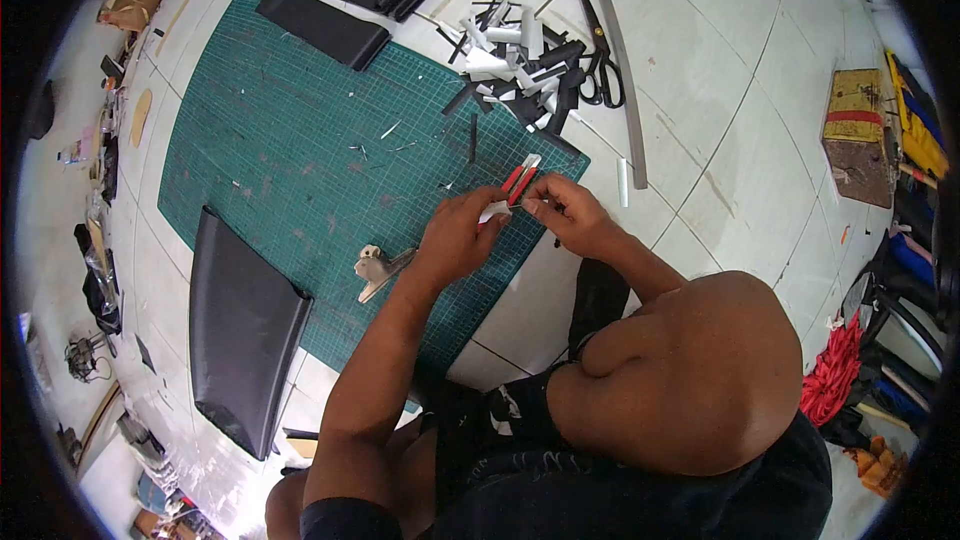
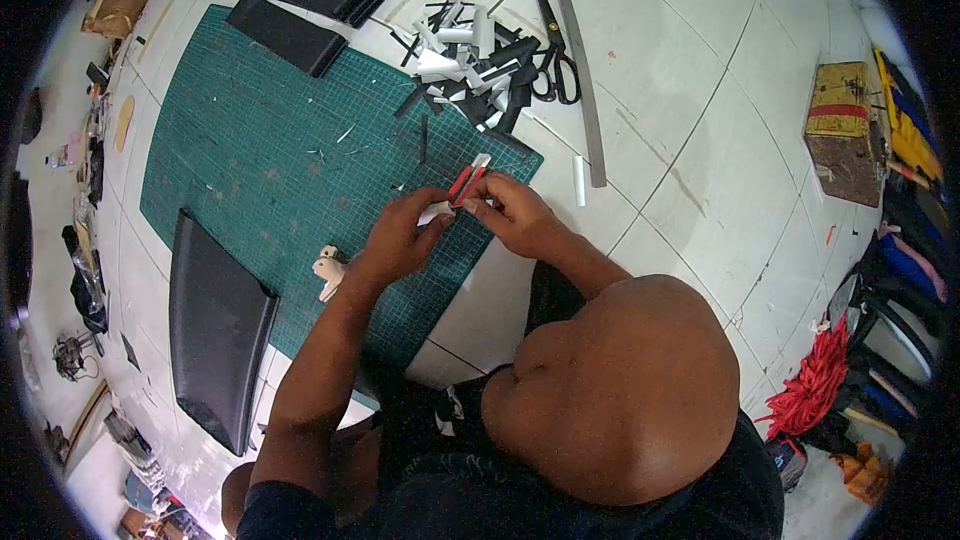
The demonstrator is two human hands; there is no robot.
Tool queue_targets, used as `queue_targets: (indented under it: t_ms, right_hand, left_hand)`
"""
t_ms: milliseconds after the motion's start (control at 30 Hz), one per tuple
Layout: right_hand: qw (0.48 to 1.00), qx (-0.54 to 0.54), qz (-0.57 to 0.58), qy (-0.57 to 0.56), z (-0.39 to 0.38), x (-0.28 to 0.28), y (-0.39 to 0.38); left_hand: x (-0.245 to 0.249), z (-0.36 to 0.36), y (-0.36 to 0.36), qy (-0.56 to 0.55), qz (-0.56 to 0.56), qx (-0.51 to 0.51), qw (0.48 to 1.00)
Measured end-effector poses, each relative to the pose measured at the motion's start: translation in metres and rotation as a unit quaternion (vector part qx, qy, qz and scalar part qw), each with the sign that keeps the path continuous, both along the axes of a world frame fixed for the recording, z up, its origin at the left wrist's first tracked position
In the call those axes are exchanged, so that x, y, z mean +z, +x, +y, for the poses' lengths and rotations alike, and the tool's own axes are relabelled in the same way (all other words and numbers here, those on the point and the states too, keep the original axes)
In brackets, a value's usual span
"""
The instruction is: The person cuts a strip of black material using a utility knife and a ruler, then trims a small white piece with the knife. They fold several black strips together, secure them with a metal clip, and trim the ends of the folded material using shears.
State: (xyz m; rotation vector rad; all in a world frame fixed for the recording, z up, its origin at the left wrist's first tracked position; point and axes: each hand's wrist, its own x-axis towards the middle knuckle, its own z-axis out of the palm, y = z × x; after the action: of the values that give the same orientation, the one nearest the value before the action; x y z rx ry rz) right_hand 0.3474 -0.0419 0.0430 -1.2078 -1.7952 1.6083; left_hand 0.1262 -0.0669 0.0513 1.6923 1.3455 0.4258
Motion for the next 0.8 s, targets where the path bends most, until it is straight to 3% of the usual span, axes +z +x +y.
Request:
queue_targets:
  t_ms: [233, 333, 633, 800]
  right_hand:
    - [0.998, 0.026, -0.058, 0.006, 0.002, 0.002, 0.001]
    - [0.997, 0.042, -0.069, -0.001, 0.006, 0.001, 0.002]
    - [0.989, 0.095, -0.113, 0.016, -0.001, -0.006, 0.002]
    - [0.992, 0.091, -0.083, 0.018, -0.003, -0.008, 0.003]
  left_hand:
    - [0.005, -0.002, 0.001, 0.088, 0.069, -0.045, 0.993]
    - [0.010, 0.000, 0.001, 0.073, 0.076, -0.056, 0.993]
    - [0.011, -0.003, -0.002, -0.069, 0.057, -0.076, 0.993]
    - [-0.002, -0.001, -0.008, -0.200, -0.052, -0.053, 0.977]
